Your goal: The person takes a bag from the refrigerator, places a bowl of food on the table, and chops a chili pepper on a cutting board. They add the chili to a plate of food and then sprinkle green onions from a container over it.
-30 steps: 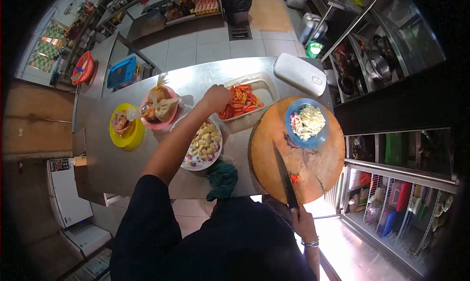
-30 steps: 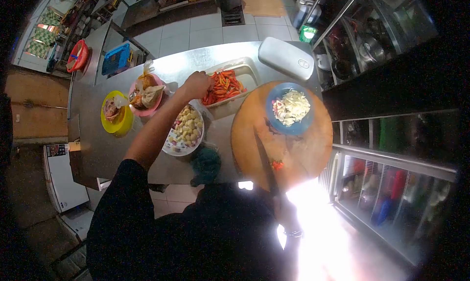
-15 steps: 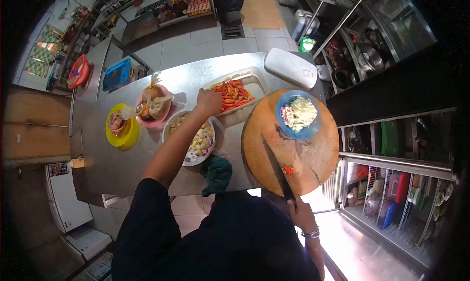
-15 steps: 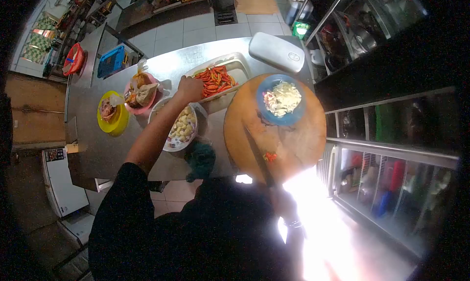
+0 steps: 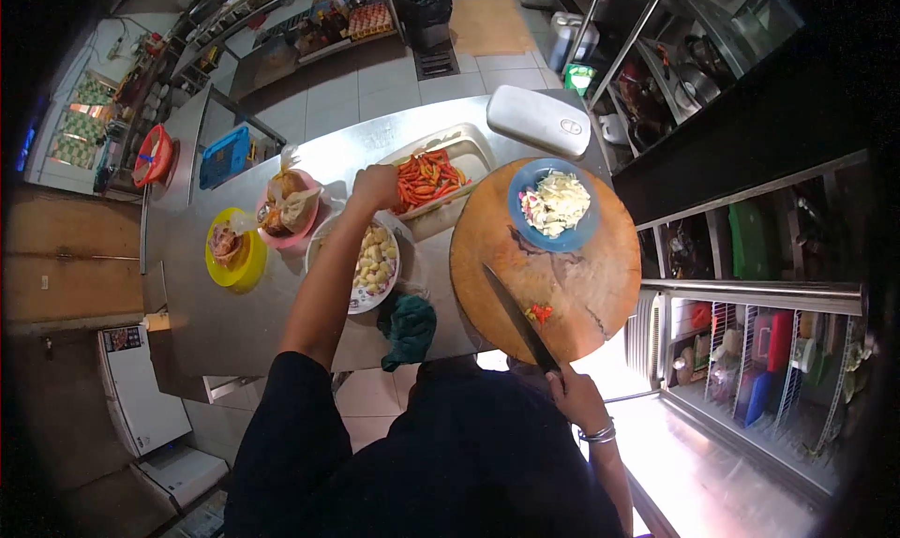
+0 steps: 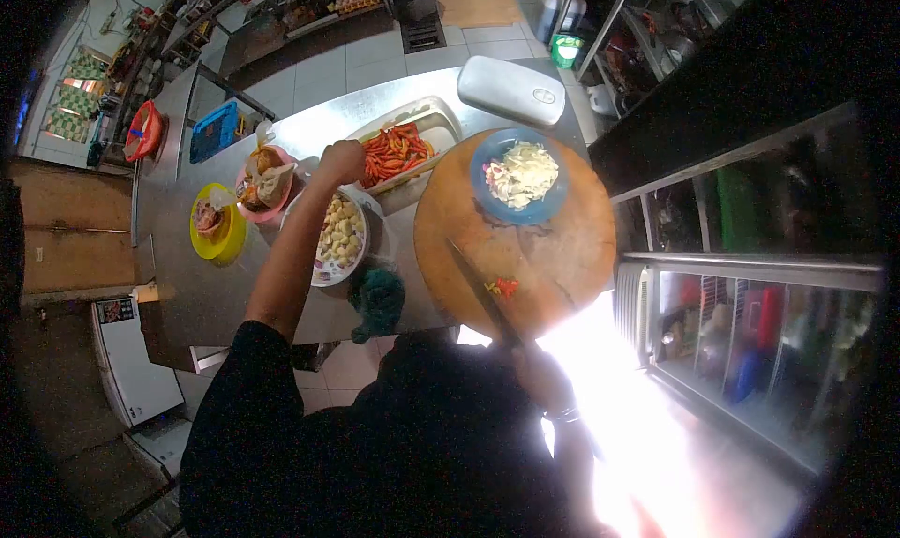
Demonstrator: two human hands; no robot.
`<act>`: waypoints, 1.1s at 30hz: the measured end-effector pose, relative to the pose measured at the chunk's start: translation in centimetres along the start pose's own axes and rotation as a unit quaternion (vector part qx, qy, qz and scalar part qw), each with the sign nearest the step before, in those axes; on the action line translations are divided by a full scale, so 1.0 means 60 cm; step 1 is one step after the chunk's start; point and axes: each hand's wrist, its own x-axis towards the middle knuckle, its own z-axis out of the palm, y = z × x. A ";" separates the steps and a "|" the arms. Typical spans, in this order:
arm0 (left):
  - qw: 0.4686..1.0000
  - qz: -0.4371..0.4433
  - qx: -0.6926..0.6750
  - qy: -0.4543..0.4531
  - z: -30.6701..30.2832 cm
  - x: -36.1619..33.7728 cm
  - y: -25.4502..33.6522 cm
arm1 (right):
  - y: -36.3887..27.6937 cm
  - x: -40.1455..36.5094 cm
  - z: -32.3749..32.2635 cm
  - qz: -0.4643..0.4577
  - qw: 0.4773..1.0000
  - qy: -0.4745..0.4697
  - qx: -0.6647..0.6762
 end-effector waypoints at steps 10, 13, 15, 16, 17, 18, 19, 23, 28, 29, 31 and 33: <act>0.995 0.015 0.099 0.000 -0.004 -0.014 0.041 | -0.010 -0.005 -0.020 0.001 1.000 -0.015 0.022; 0.989 0.016 0.132 0.069 0.041 0.011 0.031 | -0.013 -0.007 -0.022 0.005 0.999 -0.016 0.028; 0.989 0.015 0.112 0.100 0.040 0.002 0.033 | -0.016 -0.008 -0.021 -0.002 1.000 -0.010 0.023; 0.988 0.019 0.112 0.102 0.040 0.004 0.029 | -0.023 -0.007 -0.023 0.019 0.999 -0.011 0.032; 0.989 0.015 0.111 0.098 0.041 0.006 0.027 | -0.027 -0.010 -0.024 0.043 0.998 -0.013 0.042; 0.990 0.014 0.108 0.093 0.044 0.008 0.030 | -0.023 -0.015 -0.020 0.051 0.998 -0.009 0.043; 0.987 0.025 0.106 0.114 0.039 -0.001 0.033 | -0.016 -0.018 -0.012 -0.017 1.000 0.020 0.002; 0.987 0.036 0.110 0.113 0.040 -0.004 0.034 | -0.025 -0.020 -0.012 -0.037 0.998 0.033 -0.040; 0.983 0.039 0.110 0.144 0.052 -0.001 0.023 | -0.018 -0.021 -0.011 -0.059 0.997 0.051 -0.014; 0.985 0.043 0.103 0.134 0.051 0.000 0.022 | -0.020 -0.021 -0.013 -0.044 0.998 0.045 0.004; 0.988 0.037 0.090 0.120 0.046 0.003 0.017 | -0.033 -0.029 -0.032 -0.012 0.997 0.034 0.068; 0.993 0.052 0.059 0.088 0.020 -0.015 0.018 | -0.034 -0.027 -0.033 0.016 0.992 0.016 0.128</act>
